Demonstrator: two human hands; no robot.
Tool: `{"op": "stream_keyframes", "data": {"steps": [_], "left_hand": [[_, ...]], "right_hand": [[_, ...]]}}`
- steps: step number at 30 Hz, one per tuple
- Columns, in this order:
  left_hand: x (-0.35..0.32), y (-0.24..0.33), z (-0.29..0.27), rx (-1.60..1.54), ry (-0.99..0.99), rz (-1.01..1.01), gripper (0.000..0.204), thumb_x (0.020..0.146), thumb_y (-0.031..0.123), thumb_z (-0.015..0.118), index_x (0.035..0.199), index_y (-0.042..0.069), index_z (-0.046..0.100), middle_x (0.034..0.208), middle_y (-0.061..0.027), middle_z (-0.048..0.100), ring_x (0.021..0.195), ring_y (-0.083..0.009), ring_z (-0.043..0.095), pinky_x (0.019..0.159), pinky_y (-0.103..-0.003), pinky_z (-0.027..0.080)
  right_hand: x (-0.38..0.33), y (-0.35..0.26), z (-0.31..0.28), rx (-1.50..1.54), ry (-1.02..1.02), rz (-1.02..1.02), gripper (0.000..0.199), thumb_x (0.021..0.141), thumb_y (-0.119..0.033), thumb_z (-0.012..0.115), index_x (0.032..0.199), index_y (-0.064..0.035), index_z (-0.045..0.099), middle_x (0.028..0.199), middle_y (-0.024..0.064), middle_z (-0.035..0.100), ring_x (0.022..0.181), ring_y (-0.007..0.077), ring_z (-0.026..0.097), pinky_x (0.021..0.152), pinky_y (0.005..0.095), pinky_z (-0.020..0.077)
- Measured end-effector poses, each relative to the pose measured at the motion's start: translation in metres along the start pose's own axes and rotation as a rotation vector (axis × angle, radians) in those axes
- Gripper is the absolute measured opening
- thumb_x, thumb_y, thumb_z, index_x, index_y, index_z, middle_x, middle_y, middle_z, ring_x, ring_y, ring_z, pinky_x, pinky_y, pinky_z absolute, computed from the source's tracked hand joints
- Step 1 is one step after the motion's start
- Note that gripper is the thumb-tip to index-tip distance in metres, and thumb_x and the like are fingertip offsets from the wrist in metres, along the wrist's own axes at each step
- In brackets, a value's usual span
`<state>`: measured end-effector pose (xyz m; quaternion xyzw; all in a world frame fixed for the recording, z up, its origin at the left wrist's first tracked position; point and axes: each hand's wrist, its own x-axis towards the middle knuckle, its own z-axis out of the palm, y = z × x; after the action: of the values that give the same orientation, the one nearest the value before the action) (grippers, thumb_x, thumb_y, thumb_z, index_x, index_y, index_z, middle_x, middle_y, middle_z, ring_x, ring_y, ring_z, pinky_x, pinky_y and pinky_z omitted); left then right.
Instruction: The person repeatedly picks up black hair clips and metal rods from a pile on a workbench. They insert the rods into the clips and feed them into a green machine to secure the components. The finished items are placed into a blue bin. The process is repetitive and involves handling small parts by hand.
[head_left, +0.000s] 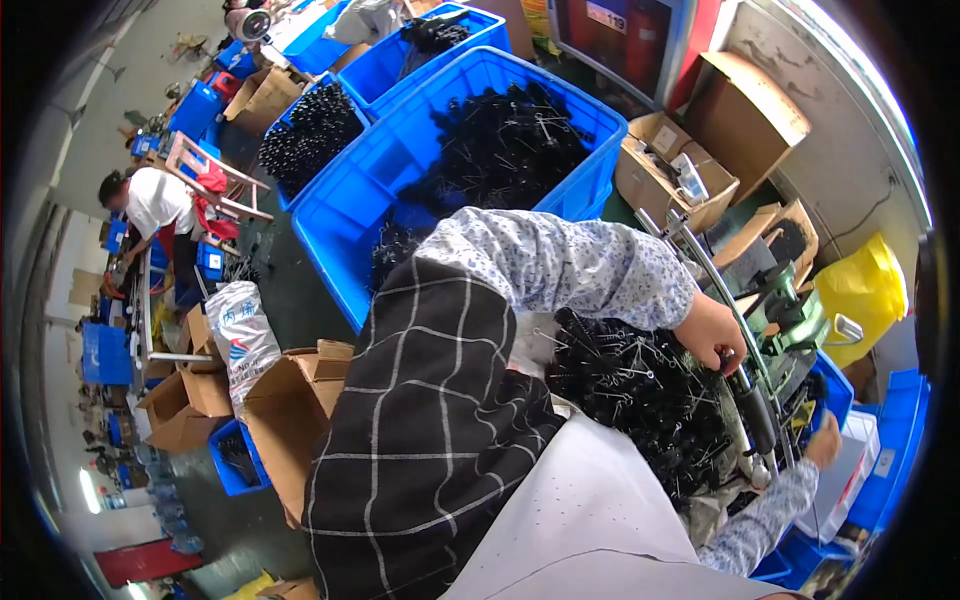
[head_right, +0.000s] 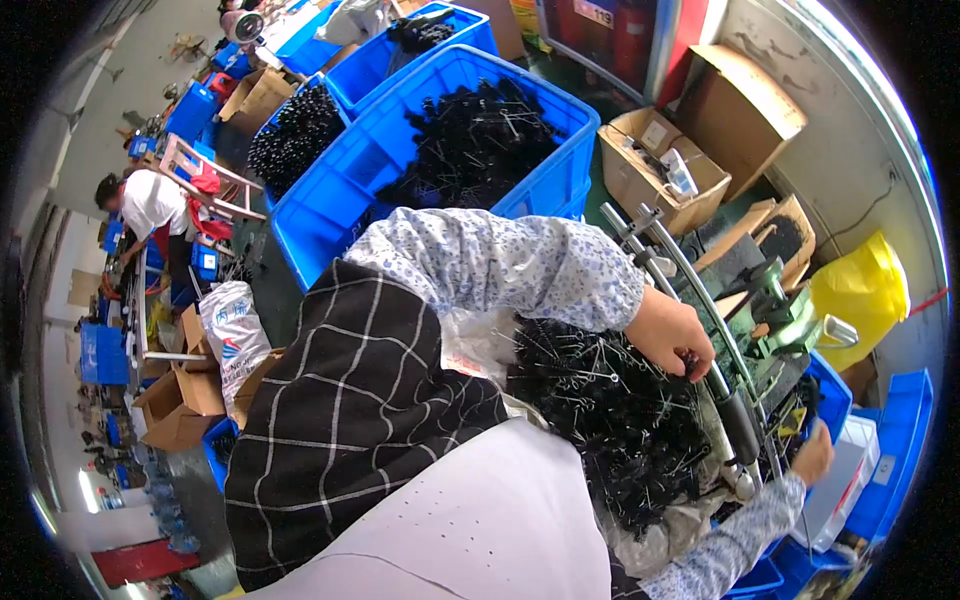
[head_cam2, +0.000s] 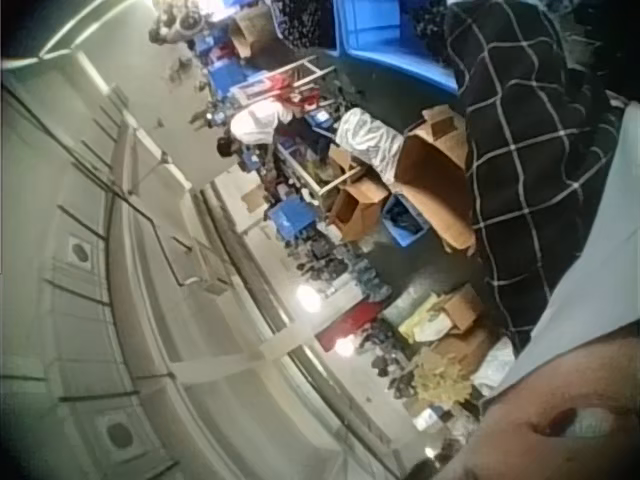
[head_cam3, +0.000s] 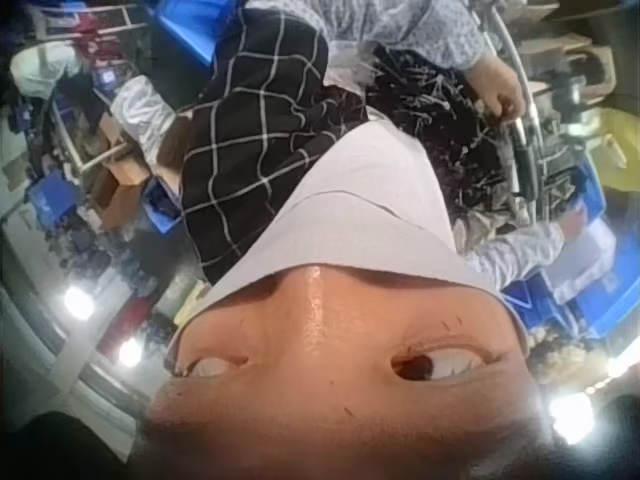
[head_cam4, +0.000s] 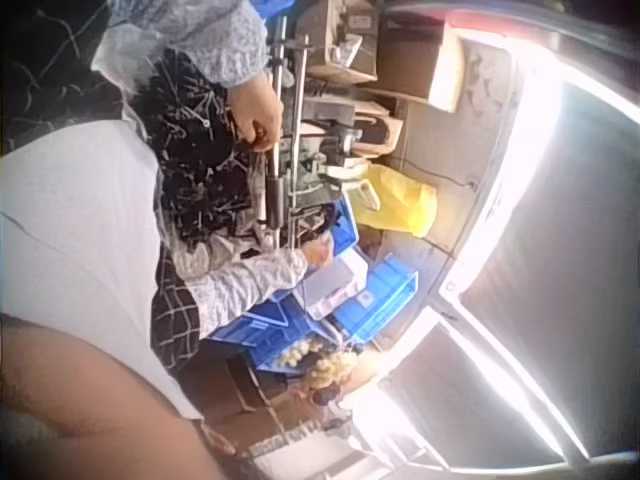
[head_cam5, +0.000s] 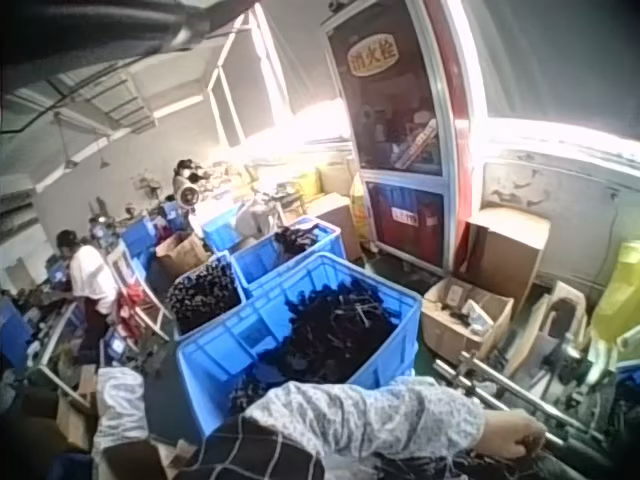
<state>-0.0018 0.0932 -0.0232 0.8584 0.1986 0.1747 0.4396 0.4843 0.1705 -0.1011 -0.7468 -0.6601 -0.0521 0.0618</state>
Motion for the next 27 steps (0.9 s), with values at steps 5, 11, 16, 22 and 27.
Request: {"op": "stream_keyframes", "data": {"steps": [5, 11, 16, 22, 27], "left_hand": [[0.034, 0.0, 0.019, -0.039, 0.217, 0.08, 0.017, 0.074, 0.01, 0.056, 0.089, 0.006, 0.06, 0.081, -0.012, 0.062, 0.077, -0.0269, 0.06, 0.071, -0.035, 0.047], [0.049, 0.013, 0.036, -0.029, 0.364, 0.136, 0.015, 0.073, 0.007, 0.055, 0.087, 0.002, 0.058, 0.083, -0.0158, 0.061, 0.082, -0.0319, 0.059, 0.073, -0.038, 0.046], [0.02, 0.018, 0.032, -0.033, 0.325, 0.111, 0.014, 0.073, 0.005, 0.055, 0.086, 0.001, 0.057, 0.081, -0.0161, 0.06, 0.085, -0.0334, 0.058, 0.075, -0.04, 0.046], [-0.008, 0.017, 0.032, 0.283, -0.128, -0.192, 0.066, 0.074, 0.025, 0.066, 0.127, 0.006, 0.031, 0.113, -0.0187, 0.048, 0.097, -0.037, 0.055, 0.081, -0.043, 0.046], [-0.019, 0.014, 0.046, 0.229, -0.378, -0.412, 0.054, 0.078, 0.022, 0.063, 0.125, 0.009, 0.041, 0.118, -0.0164, 0.051, 0.1, -0.0342, 0.055, 0.084, -0.041, 0.046]], "right_hand": [[-0.049, -0.055, -0.06, 0.318, 0.058, -0.267, 0.039, 0.091, -0.025, 0.047, 0.122, -0.0019, 0.048, 0.108, 0.0129, 0.06, 0.097, 0.0245, 0.057, 0.086, 0.0345, 0.0419], [-0.139, -0.205, -0.113, 1.074, -0.693, -0.258, 0.031, 0.091, -0.016, 0.048, 0.116, 0.0028, 0.049, 0.097, 0.0042, 0.057, 0.084, 0.0109, 0.053, 0.076, 0.0244, 0.0416], [-0.149, -0.233, -0.109, 1.017, -0.644, -0.291, 0.028, 0.088, -0.008, 0.052, 0.114, 0.0023, 0.051, 0.089, 0.0006, 0.054, 0.079, 0.0075, 0.049, 0.07, 0.0204, 0.0403], [-0.125, -0.173, -0.067, 0.697, -0.23, -0.261, 0.025, 0.086, -0.009, 0.053, 0.108, 0.0011, 0.057, 0.096, 0.0053, 0.063, 0.088, 0.0125, 0.057, 0.079, 0.0264, 0.0441], [-0.112, -0.187, -0.075, 0.502, -0.296, -0.25, 0.03, 0.087, -0.033, 0.049, 0.101, -0.0097, 0.061, 0.085, 0.0157, 0.063, 0.081, 0.0298, 0.06, 0.071, 0.0371, 0.0451]]}}
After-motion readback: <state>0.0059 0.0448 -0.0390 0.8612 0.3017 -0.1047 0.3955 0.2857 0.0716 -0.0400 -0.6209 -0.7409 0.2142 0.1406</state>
